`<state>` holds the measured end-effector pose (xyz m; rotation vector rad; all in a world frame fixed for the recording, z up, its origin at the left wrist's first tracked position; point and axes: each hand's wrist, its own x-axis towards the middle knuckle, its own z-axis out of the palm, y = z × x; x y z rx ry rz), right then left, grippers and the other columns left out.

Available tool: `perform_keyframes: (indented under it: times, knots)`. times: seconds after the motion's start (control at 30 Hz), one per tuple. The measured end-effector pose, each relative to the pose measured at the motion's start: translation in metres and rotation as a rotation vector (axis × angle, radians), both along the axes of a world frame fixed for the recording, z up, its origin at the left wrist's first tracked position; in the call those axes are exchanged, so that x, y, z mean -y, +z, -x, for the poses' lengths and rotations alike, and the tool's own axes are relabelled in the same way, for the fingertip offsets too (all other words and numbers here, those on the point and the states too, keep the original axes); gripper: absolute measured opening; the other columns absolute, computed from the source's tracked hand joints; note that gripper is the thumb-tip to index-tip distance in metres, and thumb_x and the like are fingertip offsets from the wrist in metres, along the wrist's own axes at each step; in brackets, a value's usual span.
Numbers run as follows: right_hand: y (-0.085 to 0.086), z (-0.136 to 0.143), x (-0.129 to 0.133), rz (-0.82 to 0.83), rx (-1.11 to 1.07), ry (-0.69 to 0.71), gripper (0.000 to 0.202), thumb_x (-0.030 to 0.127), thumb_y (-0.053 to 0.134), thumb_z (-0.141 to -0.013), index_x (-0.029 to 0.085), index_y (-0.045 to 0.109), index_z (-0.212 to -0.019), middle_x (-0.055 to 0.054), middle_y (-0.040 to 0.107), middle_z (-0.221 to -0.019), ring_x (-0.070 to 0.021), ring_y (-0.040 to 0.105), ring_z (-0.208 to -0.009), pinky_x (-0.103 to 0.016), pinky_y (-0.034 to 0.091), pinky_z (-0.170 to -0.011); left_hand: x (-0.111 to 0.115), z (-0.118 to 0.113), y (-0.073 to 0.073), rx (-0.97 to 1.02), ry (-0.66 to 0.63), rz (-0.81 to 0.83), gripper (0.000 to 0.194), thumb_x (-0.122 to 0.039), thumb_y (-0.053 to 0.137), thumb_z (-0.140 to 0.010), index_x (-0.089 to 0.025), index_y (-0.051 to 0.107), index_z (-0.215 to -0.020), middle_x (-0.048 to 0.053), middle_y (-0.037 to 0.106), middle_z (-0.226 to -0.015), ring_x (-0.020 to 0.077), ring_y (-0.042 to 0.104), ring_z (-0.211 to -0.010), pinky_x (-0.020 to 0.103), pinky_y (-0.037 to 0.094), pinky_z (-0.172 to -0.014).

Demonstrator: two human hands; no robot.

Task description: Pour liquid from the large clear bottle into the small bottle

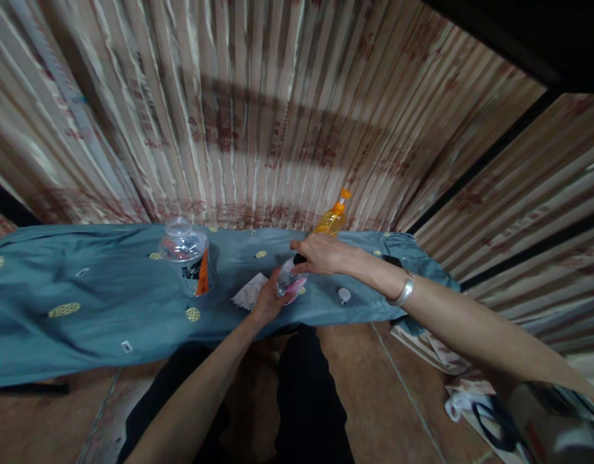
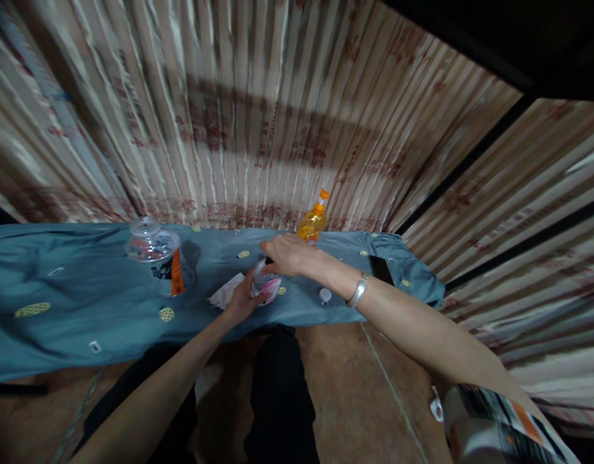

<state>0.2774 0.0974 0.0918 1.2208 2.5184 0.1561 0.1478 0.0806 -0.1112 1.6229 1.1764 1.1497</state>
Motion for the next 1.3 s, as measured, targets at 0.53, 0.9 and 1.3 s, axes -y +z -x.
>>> perform_keyframes:
  times: [0.53,0.9,1.3]
  knots:
    - [-0.002,-0.019,0.000,0.027,-0.017,-0.051,0.032,0.032,0.054,-0.095,0.008,0.066,-0.113,-0.018,0.073,-0.099,-0.0266,0.069,-0.096,-0.028,0.045,-0.071,0.002,-0.010,-0.009,-0.036,0.015,-0.059,0.091,-0.029,0.076,-0.068,-0.019,0.029,-0.146,0.018,0.051,-0.143,0.0327,0.049,-0.132,0.049,0.038,-0.107]
    - [-0.008,-0.087,-0.045,-0.078,0.075,-0.301,0.031,0.029,0.059,-0.091,0.010,0.069,-0.114,-0.016,0.073,-0.109,-0.0264,0.068,-0.103,-0.029,0.048,-0.081,0.007,-0.008,-0.018,-0.024,0.014,-0.094,0.069,-0.028,0.072,-0.074,-0.020,0.046,-0.137,0.017,0.053,-0.143,0.0307,0.048,-0.134,0.051,0.035,-0.110]
    - [-0.023,-0.108,-0.085,-0.129,0.045,-0.435,0.032,0.027,0.057,-0.093,0.007,0.066,-0.117,-0.020,0.069,-0.118,-0.0279,0.066,-0.109,-0.030,0.049,-0.088,0.010,0.000,-0.010,-0.021,-0.033,-0.064,0.020,-0.028,0.059,-0.083,-0.021,0.070,-0.098,0.009,0.075,-0.102,0.0240,0.070,-0.095,0.040,0.053,-0.089]
